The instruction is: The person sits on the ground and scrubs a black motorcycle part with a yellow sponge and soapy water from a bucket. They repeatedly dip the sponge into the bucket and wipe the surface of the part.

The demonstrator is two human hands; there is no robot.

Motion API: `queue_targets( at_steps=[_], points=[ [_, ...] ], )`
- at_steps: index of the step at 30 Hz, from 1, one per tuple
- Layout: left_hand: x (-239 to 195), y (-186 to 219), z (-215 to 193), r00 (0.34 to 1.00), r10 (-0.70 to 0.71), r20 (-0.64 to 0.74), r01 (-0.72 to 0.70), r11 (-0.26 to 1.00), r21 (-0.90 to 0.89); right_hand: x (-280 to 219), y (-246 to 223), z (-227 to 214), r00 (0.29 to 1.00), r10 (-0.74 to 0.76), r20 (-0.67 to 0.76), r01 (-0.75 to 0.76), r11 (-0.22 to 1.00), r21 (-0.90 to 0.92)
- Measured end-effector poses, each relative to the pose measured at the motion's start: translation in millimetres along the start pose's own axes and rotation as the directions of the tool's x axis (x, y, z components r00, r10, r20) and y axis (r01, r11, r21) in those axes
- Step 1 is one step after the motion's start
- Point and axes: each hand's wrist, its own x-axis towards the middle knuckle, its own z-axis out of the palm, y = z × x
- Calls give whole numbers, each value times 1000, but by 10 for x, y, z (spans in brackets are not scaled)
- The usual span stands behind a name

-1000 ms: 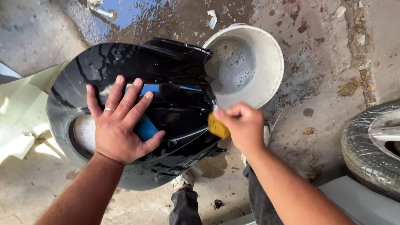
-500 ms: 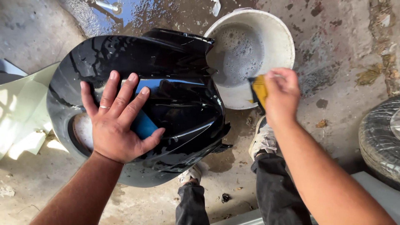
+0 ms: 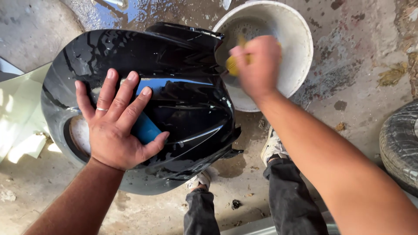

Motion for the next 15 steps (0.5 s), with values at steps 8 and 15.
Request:
queue_targets(
  at_steps=[8,15],
  points=[
    [-23,-11,19,1000,13,-20,-13,1000,-1,-262,870,511,412,476,777,340,711,-615],
    [-49,-20,-44,1000,14,-12,-14,1000,-9,-81,403,-105,646,517,562,-459,851,-256]
  ],
)
